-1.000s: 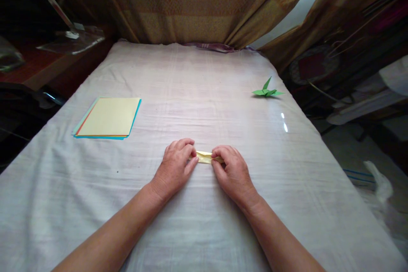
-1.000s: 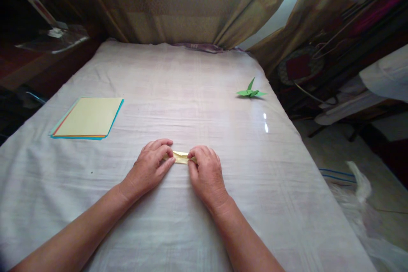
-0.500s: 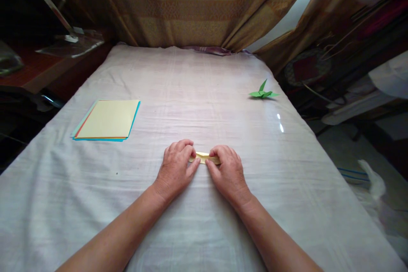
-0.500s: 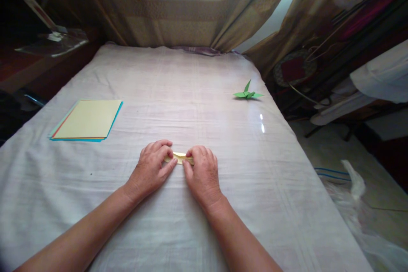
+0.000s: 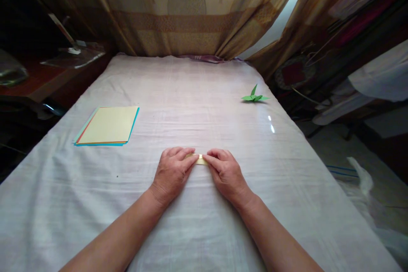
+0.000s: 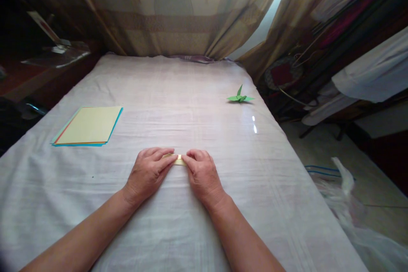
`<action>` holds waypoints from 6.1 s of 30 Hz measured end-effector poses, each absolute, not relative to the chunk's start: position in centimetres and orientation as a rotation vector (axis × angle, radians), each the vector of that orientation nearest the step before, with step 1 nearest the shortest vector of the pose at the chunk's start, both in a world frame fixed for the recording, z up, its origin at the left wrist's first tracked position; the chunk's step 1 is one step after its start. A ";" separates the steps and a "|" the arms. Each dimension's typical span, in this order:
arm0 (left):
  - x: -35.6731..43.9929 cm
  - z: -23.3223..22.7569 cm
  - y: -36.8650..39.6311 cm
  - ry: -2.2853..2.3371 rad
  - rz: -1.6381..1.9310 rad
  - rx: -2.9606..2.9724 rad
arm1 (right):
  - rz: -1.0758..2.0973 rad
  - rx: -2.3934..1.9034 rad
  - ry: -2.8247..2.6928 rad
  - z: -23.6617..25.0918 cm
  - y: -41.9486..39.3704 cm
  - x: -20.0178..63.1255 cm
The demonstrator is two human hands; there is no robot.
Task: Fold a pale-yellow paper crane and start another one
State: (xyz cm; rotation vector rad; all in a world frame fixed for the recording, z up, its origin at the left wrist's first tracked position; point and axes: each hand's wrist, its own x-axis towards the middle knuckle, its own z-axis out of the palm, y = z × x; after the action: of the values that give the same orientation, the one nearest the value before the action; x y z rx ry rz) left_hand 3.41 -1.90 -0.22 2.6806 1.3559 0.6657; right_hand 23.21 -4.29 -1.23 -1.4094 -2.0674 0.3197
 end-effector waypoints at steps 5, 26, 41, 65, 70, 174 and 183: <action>2.9 0.2 -1.8 1.205 0.577 2.930 | 0.139 -1.502 -2.245 -0.4 -4.7 23.0; 4.4 1.8 -0.9 1.103 0.284 3.091 | 0.148 -1.521 -2.144 -0.3 -4.1 23.4; 5.3 1.6 -4.8 1.269 0.230 2.967 | 0.053 -1.780 -1.850 -0.8 -4.9 22.1; 2.4 -0.3 -5.2 1.254 0.167 2.813 | 0.179 -1.772 -2.426 -0.3 -7.2 22.8; 0.6 0.2 -5.6 1.216 0.135 2.838 | 0.241 -1.794 -2.427 -0.1 -7.2 23.1; 4.6 0.6 -3.9 1.646 0.583 2.396 | 0.301 -1.780 -2.433 -0.1 -7.4 22.2; 3.9 0.3 -4.1 1.548 0.624 2.447 | 0.273 -1.817 -2.295 -0.2 -7.6 23.5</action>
State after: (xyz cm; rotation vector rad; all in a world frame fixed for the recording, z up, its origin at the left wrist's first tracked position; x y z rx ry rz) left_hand 3.91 -4.11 0.26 2.4468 1.5478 0.6239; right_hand 23.49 -7.58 -0.17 -1.8169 -2.2954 0.2725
